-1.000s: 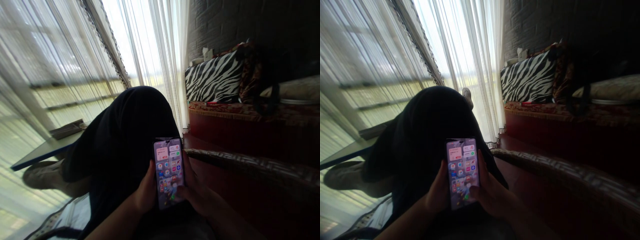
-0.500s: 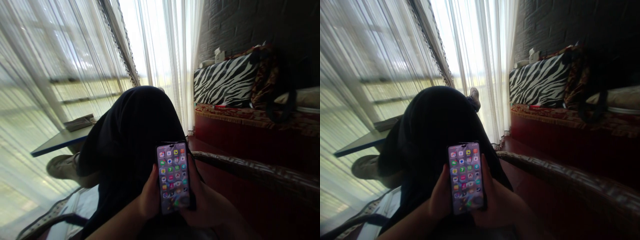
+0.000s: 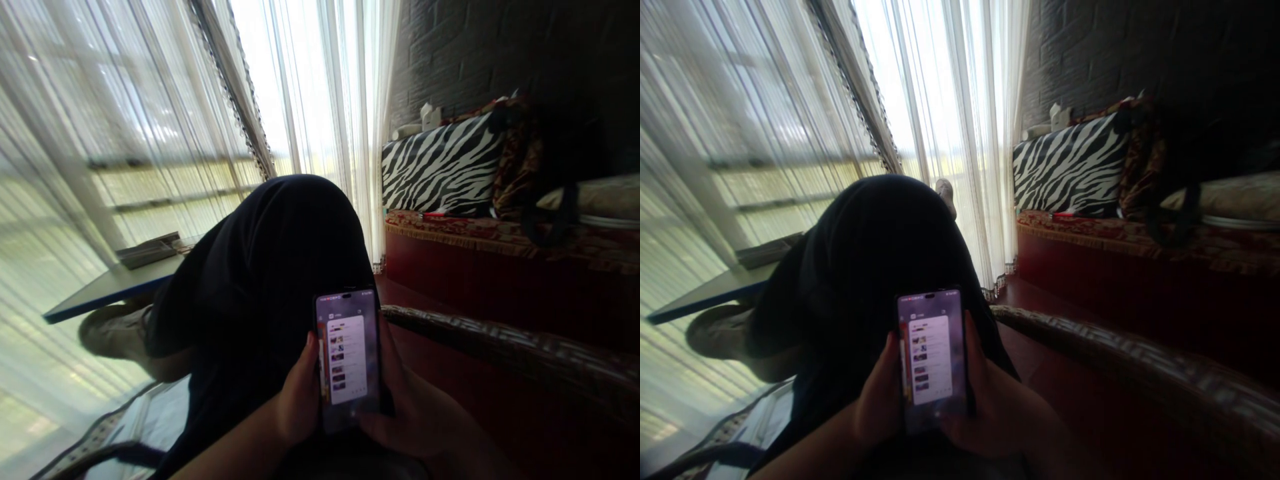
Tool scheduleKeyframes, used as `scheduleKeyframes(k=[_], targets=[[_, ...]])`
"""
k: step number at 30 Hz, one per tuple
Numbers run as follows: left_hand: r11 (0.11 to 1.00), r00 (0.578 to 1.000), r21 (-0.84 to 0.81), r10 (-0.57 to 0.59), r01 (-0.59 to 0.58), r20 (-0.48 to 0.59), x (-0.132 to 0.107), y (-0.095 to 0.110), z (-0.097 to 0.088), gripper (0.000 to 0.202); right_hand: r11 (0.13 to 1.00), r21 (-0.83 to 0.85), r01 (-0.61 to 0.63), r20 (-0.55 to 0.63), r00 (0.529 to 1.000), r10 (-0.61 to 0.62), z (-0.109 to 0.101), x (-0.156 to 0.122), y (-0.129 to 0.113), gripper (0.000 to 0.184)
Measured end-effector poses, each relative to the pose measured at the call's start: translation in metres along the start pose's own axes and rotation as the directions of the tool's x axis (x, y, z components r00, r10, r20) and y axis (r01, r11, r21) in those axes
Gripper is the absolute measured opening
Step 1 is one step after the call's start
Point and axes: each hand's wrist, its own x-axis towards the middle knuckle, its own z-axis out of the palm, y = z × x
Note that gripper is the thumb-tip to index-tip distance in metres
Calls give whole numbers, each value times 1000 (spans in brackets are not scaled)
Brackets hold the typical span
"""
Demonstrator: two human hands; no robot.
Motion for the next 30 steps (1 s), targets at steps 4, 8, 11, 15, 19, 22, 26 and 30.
scheduleKeyframes(k=[4,8,11,15,19,22,26,30], targets=[[999,990,38,9,-4,-144,4,3,-3,57,999,43,-10,-16,1000,11,1,3,9,113],[999,978,11,-44,47,-204,3,5,-6,61,992,124,-35,-80,996,45,9,2,17,113],[998,987,-14,-68,67,-145,0,3,-6,62,967,197,-164,-170,965,199,16,-5,19,94],[998,996,-30,-62,61,-63,-3,-2,-7,59,946,249,-206,-190,948,256,20,-11,19,85],[999,998,-28,-34,32,-56,0,-2,-11,56,939,286,-191,-167,955,245,18,-6,19,92],[999,996,-25,-30,28,-79,4,-1,-12,55,923,319,-214,-158,948,275,16,-4,23,93],[999,998,-20,-48,47,-43,2,-1,-14,54,884,421,-203,-104,958,269,17,-10,25,92],[999,999,-29,-40,39,-36,-1,-6,-14,55,891,391,-230,-73,957,280,13,-12,16,87]])
